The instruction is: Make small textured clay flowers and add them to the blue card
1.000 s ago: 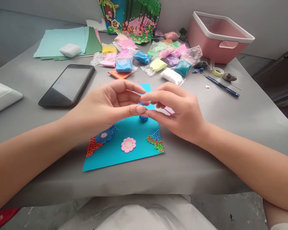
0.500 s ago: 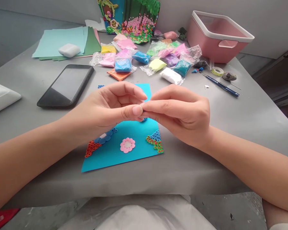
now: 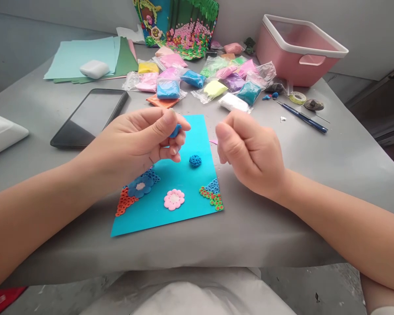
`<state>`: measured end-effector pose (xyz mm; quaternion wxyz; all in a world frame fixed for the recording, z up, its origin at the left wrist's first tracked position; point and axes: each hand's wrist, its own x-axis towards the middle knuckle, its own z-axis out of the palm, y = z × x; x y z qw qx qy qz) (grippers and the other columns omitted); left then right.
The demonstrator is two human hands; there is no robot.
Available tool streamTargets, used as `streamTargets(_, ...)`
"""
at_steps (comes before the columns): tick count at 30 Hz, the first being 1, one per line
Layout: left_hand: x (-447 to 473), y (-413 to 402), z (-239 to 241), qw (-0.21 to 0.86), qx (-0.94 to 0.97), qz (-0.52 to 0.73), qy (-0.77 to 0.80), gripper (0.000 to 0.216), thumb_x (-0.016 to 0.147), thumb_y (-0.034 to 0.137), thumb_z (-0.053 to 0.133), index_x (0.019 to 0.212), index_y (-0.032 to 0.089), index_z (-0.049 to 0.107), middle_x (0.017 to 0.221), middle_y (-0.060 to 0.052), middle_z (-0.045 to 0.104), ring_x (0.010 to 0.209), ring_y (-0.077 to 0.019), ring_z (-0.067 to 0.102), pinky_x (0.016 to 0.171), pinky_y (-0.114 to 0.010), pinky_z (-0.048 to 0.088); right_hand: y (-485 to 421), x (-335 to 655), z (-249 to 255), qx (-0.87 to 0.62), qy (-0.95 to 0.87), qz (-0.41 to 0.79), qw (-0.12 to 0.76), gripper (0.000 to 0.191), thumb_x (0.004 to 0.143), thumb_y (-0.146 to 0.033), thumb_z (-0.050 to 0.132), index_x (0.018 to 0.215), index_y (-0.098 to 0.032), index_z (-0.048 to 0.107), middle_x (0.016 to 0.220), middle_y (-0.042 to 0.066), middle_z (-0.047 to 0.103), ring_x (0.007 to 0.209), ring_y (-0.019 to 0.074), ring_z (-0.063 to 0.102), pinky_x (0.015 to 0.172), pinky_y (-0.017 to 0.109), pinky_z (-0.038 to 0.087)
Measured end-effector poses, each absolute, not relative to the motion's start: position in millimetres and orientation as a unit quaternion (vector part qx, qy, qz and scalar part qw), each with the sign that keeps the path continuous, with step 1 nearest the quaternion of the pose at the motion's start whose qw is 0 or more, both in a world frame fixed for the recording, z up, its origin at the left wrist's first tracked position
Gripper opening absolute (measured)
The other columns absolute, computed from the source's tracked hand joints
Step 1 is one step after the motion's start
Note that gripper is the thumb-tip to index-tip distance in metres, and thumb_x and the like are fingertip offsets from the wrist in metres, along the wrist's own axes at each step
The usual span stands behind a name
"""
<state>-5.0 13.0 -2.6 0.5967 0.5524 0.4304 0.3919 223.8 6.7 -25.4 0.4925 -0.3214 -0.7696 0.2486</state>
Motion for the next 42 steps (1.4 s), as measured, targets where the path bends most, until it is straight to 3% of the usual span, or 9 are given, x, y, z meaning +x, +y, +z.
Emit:
streamTargets(4,-4,16,1,0.617,0.492,0.415,0.453,0.022,0.095,0.035,0.086,0.09,0.021,0.071,0.095,-0.001,0.072,0.091,-0.0126,0.071,0.082,-0.022,0.062,6,225,-22,-0.328,-0.811,0.167,0.455,0.028,0.106,-0.036,0.073,0.081,-0.025,0.065,0.067,-0.004,0.067,0.057,0.0105,0.061,0.05,0.028,0.047)
streamTargets(8,-2,21,9,0.686,0.349,0.395,0.502,0.01,0.099,0.013,0.068,0.092,0.019,0.069,0.113,-0.01,0.078,0.097,-0.0156,0.073,0.092,-0.029,0.063,7,225,-21,-0.318,-0.821,0.137,0.454,0.004,0.103,-0.021,0.074,0.103,-0.025,0.076,0.089,0.0,0.08,0.077,0.0125,0.074,0.063,0.025,0.058)
streamTargets(13,-5,20,10,0.581,0.506,0.311,0.556,0.017,0.092,0.037,0.074,0.09,0.021,0.078,0.105,-0.009,0.079,0.069,-0.0169,0.055,0.064,-0.034,0.047,7,228,-21,-0.336,-0.821,0.118,0.446,0.015,0.108,-0.028,0.069,0.099,-0.027,0.082,0.081,-0.001,0.081,0.065,0.0128,0.073,0.064,0.029,0.061)
streamTargets(17,-10,16,-7,0.302,0.769,0.239,0.51,0.034,0.095,0.052,0.069,0.107,0.024,0.085,0.107,-0.008,0.078,0.093,-0.0263,0.066,0.09,-0.04,0.053,7,230,-19,-0.339,-0.816,0.087,0.459,0.005,0.096,-0.023,0.085,0.097,-0.029,0.085,0.087,-0.002,0.085,0.069,0.0147,0.076,0.068,0.031,0.063)
streamTargets(22,-16,19,-25,0.217,0.849,0.221,0.428,0.034,0.096,0.051,0.071,0.108,0.024,0.088,0.118,-0.01,0.076,0.113,-0.0309,0.068,0.107,-0.043,0.051,6,232,-17,-0.325,-0.821,0.113,0.455,0.009,0.101,-0.024,0.079,0.097,-0.029,0.086,0.073,-0.003,0.079,0.06,0.0138,0.072,0.06,0.031,0.06)
streamTargets(29,-16,11,-12,0.31,0.836,0.215,0.398,0.011,0.091,0.033,0.081,0.101,0.028,0.083,0.102,-0.001,0.079,0.098,-0.0219,0.069,0.094,-0.032,0.051,6,234,-14,-0.297,-0.828,0.09,0.467,0.019,0.101,-0.014,0.076,0.107,-0.029,0.086,0.086,0.0,0.084,0.071,0.0153,0.077,0.066,0.032,0.061)
streamTargets(34,-15,8,-1,0.413,0.788,0.266,0.371,0.012,0.09,0.032,0.085,0.101,0.028,0.083,0.079,0.002,0.067,0.071,-0.0151,0.054,0.071,-0.029,0.047,5,236,-12,-0.309,-0.819,0.127,0.466,0.012,0.093,-0.023,0.088,0.085,-0.03,0.083,0.075,-0.003,0.078,0.063,0.0138,0.067,0.058,0.032,0.056)
streamTargets(37,-16,11,1,0.438,0.783,0.288,0.336,0.014,0.091,0.028,0.083,0.104,0.027,0.081,0.081,0.002,0.067,0.068,-0.0142,0.049,0.066,-0.03,0.046,6,237,-10,-0.269,-0.823,0.136,0.482,0.008,0.095,-0.024,0.086,0.098,-0.031,0.087,0.08,-0.001,0.078,0.067,0.0143,0.069,0.06,0.031,0.057)
streamTargets(42,-16,16,-2,0.448,0.786,0.319,0.283,0.016,0.09,0.029,0.084,0.105,0.025,0.08,0.083,0.0,0.071,0.067,-0.0155,0.048,0.06,-0.034,0.043,6,240,-7,-0.191,-0.86,0.187,0.435,0.023,0.1,-0.024,0.081,0.118,-0.035,0.087,0.094,0.0,0.077,0.073,0.013,0.07,0.064,0.027,0.062)
